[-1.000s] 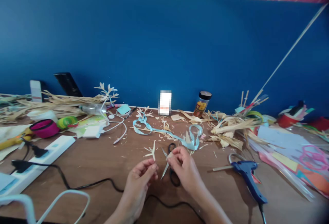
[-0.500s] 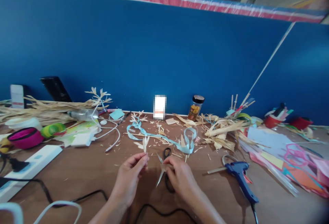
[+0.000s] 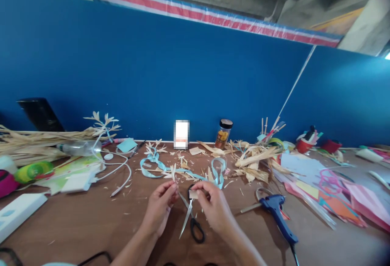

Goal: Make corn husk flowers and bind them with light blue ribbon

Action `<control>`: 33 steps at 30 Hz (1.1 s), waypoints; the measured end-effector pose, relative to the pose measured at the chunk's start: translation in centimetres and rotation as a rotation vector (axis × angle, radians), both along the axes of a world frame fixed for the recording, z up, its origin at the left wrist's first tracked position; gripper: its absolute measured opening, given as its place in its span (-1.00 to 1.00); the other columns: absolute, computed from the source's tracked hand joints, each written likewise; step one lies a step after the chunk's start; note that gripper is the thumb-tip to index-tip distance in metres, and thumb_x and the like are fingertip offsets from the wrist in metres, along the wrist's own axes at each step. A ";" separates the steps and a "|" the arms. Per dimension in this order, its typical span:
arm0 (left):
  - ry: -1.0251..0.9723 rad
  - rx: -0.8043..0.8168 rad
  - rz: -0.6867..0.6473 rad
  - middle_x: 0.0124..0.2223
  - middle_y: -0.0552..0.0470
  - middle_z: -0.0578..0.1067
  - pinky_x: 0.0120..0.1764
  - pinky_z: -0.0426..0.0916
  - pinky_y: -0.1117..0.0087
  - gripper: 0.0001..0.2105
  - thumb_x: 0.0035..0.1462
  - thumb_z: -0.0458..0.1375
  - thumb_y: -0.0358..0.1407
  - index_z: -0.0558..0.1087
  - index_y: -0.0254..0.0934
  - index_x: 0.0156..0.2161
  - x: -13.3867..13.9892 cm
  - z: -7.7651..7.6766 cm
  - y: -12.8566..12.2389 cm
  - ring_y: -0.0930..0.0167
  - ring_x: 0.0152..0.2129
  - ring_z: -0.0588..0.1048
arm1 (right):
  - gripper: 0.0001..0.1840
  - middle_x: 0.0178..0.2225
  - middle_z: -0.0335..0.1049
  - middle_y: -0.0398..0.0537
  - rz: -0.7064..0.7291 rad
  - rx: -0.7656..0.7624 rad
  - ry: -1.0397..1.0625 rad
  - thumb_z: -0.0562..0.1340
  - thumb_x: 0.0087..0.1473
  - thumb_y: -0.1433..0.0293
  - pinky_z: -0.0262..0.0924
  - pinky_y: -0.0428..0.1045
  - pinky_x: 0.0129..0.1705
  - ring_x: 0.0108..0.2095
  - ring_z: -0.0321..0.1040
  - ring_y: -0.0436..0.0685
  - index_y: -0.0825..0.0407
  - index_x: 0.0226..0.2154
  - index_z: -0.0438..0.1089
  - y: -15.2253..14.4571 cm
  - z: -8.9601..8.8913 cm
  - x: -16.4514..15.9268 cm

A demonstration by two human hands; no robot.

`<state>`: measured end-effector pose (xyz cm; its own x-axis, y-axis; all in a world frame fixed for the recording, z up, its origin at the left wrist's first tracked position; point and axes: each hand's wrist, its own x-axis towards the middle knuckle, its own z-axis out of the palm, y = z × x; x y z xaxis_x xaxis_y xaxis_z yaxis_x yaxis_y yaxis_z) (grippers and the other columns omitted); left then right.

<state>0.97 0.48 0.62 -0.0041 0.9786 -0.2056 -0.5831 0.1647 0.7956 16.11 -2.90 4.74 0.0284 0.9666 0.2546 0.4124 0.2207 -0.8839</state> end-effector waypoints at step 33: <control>0.334 0.051 -0.051 -0.57 0.08 0.48 -0.51 0.25 0.55 -0.78 -0.19 0.26 -0.25 0.53 -0.32 -0.38 0.8 -0.5 -1.7 0.52 -0.63 0.36 | -0.85 -0.41 0.37 -0.09 -0.061 -0.063 0.349 0.18 -0.05 0.41 0.25 -0.04 -0.31 -0.38 0.35 0.06 0.05 -0.32 0.27 2.2 -4.3 -2.1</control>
<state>1.78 -1.18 0.15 -0.0140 0.9883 -0.1516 -0.2813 0.1416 0.9491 14.01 -0.71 0.48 0.1611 0.9741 0.1589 0.0942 0.1451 -0.9849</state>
